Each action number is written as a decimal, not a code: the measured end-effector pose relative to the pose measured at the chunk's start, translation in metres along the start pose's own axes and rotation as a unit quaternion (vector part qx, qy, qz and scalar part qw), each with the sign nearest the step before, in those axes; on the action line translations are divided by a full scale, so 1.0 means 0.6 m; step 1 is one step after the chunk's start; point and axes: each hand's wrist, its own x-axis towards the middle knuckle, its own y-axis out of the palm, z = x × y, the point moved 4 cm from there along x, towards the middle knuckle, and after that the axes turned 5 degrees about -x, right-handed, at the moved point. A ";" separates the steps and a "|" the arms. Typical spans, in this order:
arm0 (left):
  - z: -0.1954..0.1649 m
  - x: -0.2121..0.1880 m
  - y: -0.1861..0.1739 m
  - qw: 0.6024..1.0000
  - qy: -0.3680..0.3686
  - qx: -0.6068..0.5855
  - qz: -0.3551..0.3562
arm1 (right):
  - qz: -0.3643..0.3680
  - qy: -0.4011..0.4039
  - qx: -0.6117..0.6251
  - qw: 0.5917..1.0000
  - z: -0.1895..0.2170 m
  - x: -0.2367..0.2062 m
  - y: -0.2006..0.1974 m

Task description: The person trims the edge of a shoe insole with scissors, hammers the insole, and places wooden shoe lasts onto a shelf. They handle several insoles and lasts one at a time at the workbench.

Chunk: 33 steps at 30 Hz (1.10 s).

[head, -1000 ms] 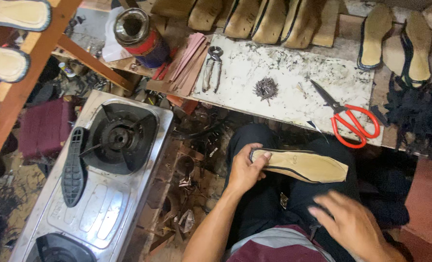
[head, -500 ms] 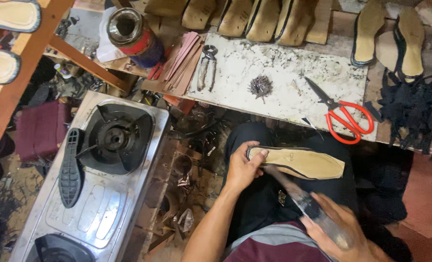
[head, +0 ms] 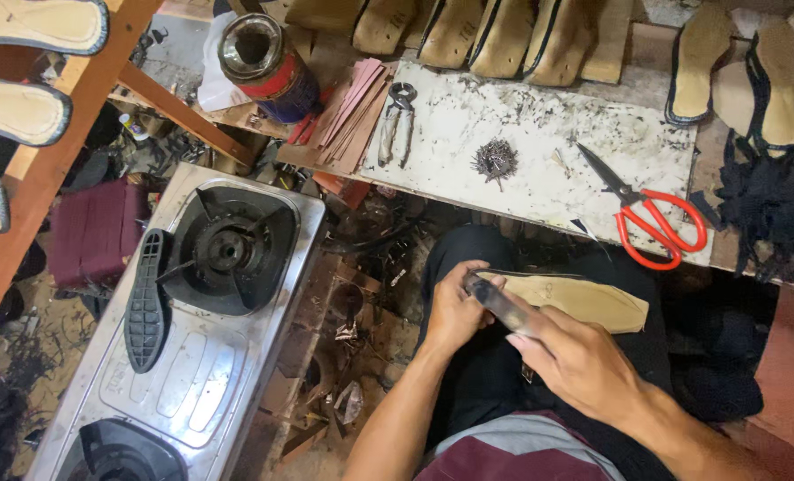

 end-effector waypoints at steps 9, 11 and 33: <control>0.000 0.000 0.002 1.000 -0.011 0.011 -0.008 | -0.104 -0.160 -0.055 0.980 -0.003 -0.017 0.004; 0.002 -0.002 0.001 1.000 -0.012 -0.001 -0.002 | 0.010 0.015 -0.008 1.000 -0.034 -0.010 0.023; 0.034 -0.002 -0.005 0.996 -0.023 -0.055 0.069 | -0.046 0.147 -0.227 0.962 -0.230 -0.380 0.057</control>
